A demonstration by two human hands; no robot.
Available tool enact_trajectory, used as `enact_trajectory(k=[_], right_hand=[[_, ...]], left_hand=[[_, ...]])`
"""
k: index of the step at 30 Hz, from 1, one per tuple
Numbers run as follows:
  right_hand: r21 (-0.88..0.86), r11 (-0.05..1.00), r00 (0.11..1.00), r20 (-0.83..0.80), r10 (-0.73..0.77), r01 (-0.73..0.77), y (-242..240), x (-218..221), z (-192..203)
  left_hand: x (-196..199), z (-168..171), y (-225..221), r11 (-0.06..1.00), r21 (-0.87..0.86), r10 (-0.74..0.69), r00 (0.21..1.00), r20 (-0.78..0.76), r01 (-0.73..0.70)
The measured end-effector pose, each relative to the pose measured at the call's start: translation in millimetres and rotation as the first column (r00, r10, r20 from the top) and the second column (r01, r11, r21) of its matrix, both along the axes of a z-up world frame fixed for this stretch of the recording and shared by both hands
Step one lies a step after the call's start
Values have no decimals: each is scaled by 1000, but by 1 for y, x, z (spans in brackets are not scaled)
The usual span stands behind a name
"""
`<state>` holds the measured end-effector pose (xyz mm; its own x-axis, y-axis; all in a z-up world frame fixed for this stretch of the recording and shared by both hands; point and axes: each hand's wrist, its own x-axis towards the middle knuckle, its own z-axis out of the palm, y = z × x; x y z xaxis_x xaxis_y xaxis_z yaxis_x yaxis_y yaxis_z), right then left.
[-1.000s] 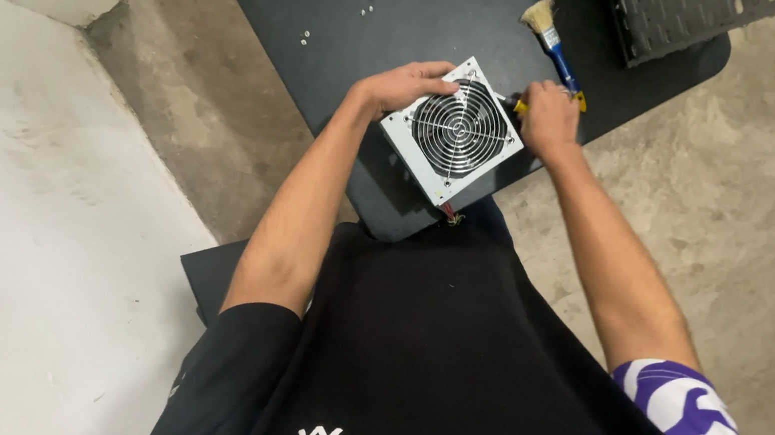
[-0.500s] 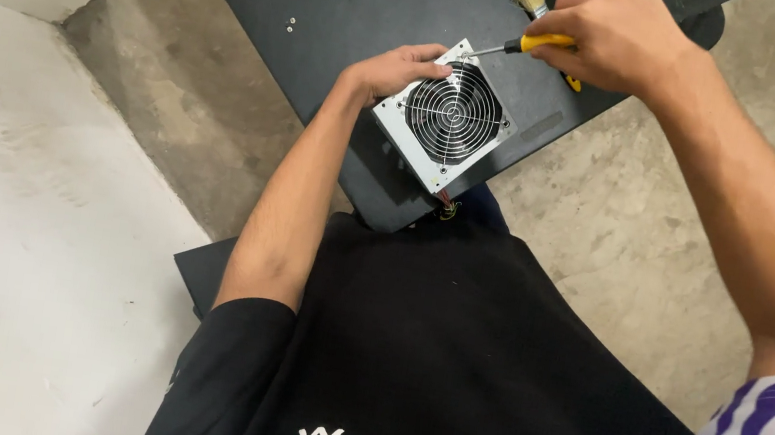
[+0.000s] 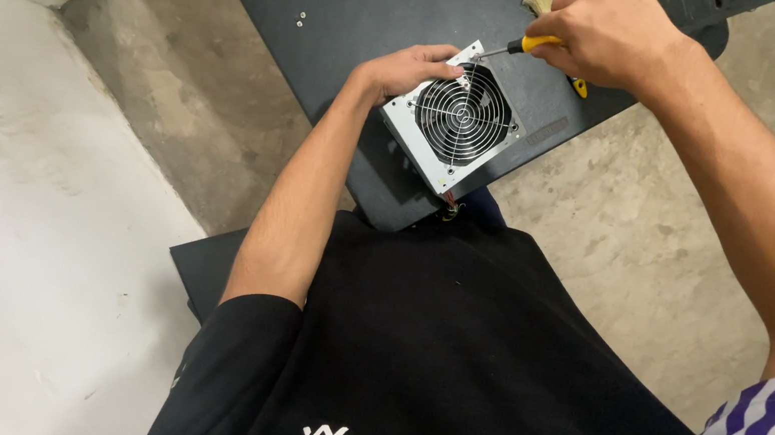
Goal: The person is reassembling a computer power supply unit by aligning the internal fan and securing the metal casing.
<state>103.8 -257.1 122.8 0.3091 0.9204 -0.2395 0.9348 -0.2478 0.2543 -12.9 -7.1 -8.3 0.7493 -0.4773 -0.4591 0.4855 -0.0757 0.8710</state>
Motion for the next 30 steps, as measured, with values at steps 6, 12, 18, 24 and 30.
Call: enact_trajectory(k=[6,12,18,24,30], right_hand=[[72,997,1000,-24,15,-14,-4,4,4],[4,1000,1000,-12,7,-7,-1,2,3],[-219,968,992,71,-106,120,29,-20,23],[-282,925,965,15,-262,256,63,-41,26],[-204,979,993,105,52,-30,73,-31,-5]], left_hand=[[1,-8,1,1000,17,-10,1000,21,10],[0,-5,1,1000,-19,-4,1000,30,5],[0,1,1,995,95,-31,998,46,27],[-1,4,-2,999,35,8,1000,27,-9],[-6,7,-4,991,-115,63,998,-2,-62]])
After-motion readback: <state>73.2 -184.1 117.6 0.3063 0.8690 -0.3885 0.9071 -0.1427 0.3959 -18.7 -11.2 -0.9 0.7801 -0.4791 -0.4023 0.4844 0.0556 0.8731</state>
